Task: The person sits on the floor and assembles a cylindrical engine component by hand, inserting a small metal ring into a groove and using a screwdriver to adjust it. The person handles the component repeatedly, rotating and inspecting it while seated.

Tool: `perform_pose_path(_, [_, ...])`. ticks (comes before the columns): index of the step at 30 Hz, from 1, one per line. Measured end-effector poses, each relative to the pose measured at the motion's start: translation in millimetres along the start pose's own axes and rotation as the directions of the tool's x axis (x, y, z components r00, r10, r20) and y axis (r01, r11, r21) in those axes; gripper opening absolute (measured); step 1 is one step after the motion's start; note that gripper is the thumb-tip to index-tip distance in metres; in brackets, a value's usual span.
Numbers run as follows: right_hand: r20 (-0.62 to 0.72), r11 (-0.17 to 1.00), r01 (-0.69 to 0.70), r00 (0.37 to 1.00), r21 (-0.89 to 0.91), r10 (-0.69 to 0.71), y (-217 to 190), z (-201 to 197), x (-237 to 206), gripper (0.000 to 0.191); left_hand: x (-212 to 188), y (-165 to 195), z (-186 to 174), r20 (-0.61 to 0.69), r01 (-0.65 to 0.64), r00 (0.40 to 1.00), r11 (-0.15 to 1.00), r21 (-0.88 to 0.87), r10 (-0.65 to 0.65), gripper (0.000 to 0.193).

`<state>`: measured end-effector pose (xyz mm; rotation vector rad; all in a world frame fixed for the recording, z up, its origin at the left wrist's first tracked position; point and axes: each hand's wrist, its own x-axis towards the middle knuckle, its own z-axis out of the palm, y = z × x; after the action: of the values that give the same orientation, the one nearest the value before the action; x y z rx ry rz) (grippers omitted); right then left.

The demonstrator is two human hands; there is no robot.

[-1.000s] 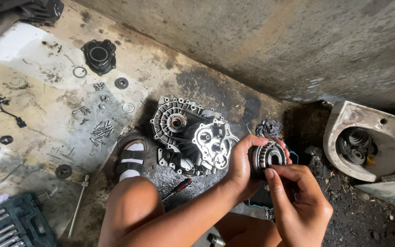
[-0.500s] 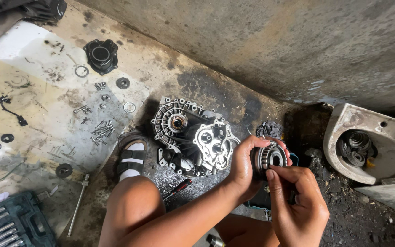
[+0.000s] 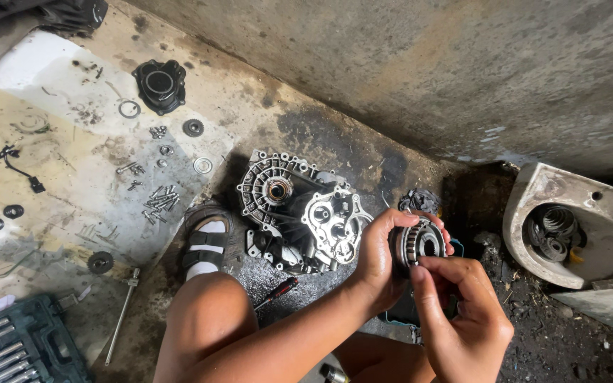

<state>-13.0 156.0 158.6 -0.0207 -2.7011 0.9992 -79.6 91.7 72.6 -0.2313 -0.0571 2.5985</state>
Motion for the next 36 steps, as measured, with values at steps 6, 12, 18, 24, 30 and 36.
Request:
perform_pose_path(6, [-0.07, 1.0, -0.016, 0.997, 0.011, 0.017, 1, 6, -1, 0.009, 1, 0, 0, -0.003, 0.03, 1.0, 0.999, -0.01, -0.03, 0.036])
perform_pose_path(12, [-0.072, 0.988, -0.087, 0.993, 0.131, 0.097, 8, -2, 4, 0.01, -1, 0, 2, -0.003, -0.017, 1.0, 0.998, 0.058, 0.017, 0.035])
perform_pose_path(18, [-0.043, 0.989, -0.056, 0.997, 0.134, 0.062, 11, -2, 4, 0.009, -1, 0, 1, 0.013, -0.008, 1.0, 0.999, 0.032, 0.008, 0.036])
perform_pose_path(24, [0.019, 0.983, -0.068, 0.998, 0.17, 0.066, 14, -4, 4, 0.01, 1, -2, -1, -0.01, -0.012, 1.0, 0.999, 0.046, 0.012, 0.037])
perform_pose_path(30, [0.011, 0.976, -0.066, 0.998, 0.208, 0.065, 15, -4, 3, 0.013, 2, -4, -2, -0.011, -0.014, 1.0, 0.999, 0.045, 0.014, 0.036])
perform_pose_path(36, [-0.004, 0.985, -0.084, 0.996, 0.151, 0.086, 13, -2, 1, 0.009, 1, -2, 0, -0.03, -0.013, 0.999, 0.998, 0.069, 0.015, 0.037])
